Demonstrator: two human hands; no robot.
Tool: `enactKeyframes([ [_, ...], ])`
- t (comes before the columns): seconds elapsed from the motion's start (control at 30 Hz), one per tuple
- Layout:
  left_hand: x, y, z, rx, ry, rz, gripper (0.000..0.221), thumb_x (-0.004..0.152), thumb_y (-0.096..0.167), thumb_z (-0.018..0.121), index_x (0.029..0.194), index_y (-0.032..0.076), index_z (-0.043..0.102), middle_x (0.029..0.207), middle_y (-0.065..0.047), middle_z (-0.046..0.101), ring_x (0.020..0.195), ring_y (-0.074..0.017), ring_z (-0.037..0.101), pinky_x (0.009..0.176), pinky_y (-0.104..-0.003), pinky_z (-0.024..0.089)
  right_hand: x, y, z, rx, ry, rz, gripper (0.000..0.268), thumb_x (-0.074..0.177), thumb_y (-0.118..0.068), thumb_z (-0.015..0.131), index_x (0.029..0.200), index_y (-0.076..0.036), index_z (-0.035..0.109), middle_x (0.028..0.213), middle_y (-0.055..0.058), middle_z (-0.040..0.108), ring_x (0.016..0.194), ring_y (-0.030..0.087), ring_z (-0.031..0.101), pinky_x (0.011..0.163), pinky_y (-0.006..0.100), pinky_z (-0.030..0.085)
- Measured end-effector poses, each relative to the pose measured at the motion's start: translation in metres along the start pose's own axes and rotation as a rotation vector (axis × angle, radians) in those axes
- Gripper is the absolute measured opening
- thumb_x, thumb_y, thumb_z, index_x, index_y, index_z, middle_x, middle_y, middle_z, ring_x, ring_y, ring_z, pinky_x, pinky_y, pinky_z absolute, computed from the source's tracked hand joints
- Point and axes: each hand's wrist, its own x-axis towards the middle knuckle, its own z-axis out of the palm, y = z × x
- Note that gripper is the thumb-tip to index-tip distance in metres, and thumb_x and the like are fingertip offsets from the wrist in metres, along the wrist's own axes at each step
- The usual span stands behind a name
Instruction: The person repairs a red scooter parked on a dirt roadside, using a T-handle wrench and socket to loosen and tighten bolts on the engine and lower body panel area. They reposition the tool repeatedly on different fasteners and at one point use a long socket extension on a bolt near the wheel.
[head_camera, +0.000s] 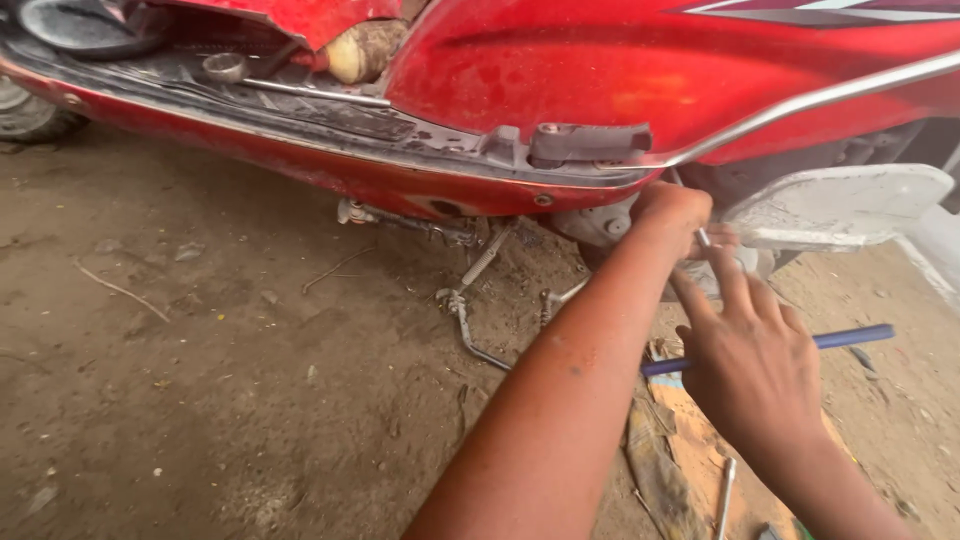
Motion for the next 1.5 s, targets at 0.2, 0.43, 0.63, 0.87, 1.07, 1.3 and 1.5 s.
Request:
enactKeyframes([
  [0.2, 0.009, 0.002, -0.005, -0.047, -0.075, -0.023, 0.034, 0.096, -0.003, 0.046, 0.126, -0.016, 0.038, 0.084, -0.036, 0.066, 0.063, -0.0447, 0.069, 0.049, -0.053, 0.062, -0.003, 0.003, 0.026, -0.108, -0.088, 0.107, 0.056, 0.088, -0.027, 0.068, 0.142, -0.017, 0.056, 0.152, 0.021, 0.052, 0.105, 0.032, 0.07, 0.088, 0.045, 0.055],
  [0.43, 0.043, -0.011, -0.015, 0.013, -0.188, -0.009, 0.037, 0.097, 0.003, 0.044, 0.13, -0.013, 0.038, 0.084, -0.034, 0.066, 0.066, -0.0439, 0.07, 0.051, -0.053, 0.062, 0.007, -0.007, 0.03, -0.051, -0.272, 0.354, 0.049, 0.079, -0.039, 0.073, 0.127, -0.03, 0.066, 0.145, 0.003, 0.058, 0.077, 0.029, 0.073, 0.066, 0.043, 0.056],
  [0.63, 0.012, -0.009, -0.001, -0.093, -0.081, 0.039, 0.047, 0.092, -0.008, 0.044, 0.137, -0.002, 0.03, 0.089, -0.036, 0.059, 0.075, -0.0479, 0.066, 0.059, -0.065, 0.059, -0.021, 0.048, 0.086, 0.467, 0.199, 0.505, 0.038, 0.095, -0.016, 0.058, 0.132, -0.02, 0.057, 0.121, 0.009, 0.059, 0.107, 0.026, 0.07, 0.082, 0.04, 0.056],
  [0.87, 0.042, -0.014, -0.001, -0.089, -0.243, -0.037, 0.044, 0.092, -0.004, 0.044, 0.134, -0.01, 0.031, 0.086, -0.039, 0.062, 0.071, -0.0512, 0.068, 0.057, -0.063, 0.061, -0.012, 0.052, 0.03, 1.349, 0.181, 1.038, 0.046, 0.099, -0.025, 0.056, 0.14, -0.006, 0.049, 0.135, 0.018, 0.055, 0.106, 0.023, 0.065, 0.085, 0.039, 0.055],
  [1.07, -0.015, 0.01, -0.009, -0.016, -0.025, 0.003, 0.045, 0.094, -0.005, 0.045, 0.136, -0.001, 0.03, 0.091, -0.036, 0.061, 0.074, -0.0502, 0.067, 0.061, -0.061, 0.061, -0.021, 0.035, -0.026, 0.464, 0.437, 0.297, 0.072, 0.095, -0.018, 0.065, 0.151, 0.01, 0.03, 0.142, 0.034, 0.047, 0.131, 0.037, 0.052, 0.11, 0.046, 0.046],
  [1.3, -0.002, 0.002, 0.0, 0.04, -0.023, 0.016, 0.035, 0.093, -0.005, 0.046, 0.126, -0.015, 0.042, 0.08, -0.033, 0.066, 0.062, -0.0452, 0.07, 0.049, -0.054, 0.062, -0.006, 0.034, 0.017, -0.19, 0.022, -0.126, 0.072, 0.07, -0.014, 0.065, 0.142, -0.017, 0.057, 0.153, 0.02, 0.049, 0.118, 0.034, 0.067, 0.09, 0.043, 0.056],
  [1.5, 0.001, -0.001, -0.011, 0.034, -0.096, 0.057, 0.035, 0.095, -0.003, 0.04, 0.129, -0.013, 0.039, 0.083, -0.034, 0.066, 0.064, -0.0434, 0.07, 0.049, -0.05, 0.062, -0.004, 0.019, 0.021, -0.161, -0.141, 0.04, 0.054, 0.079, -0.012, 0.064, 0.132, -0.023, 0.062, 0.154, 0.012, 0.052, 0.079, 0.027, 0.075, 0.074, 0.041, 0.06],
])
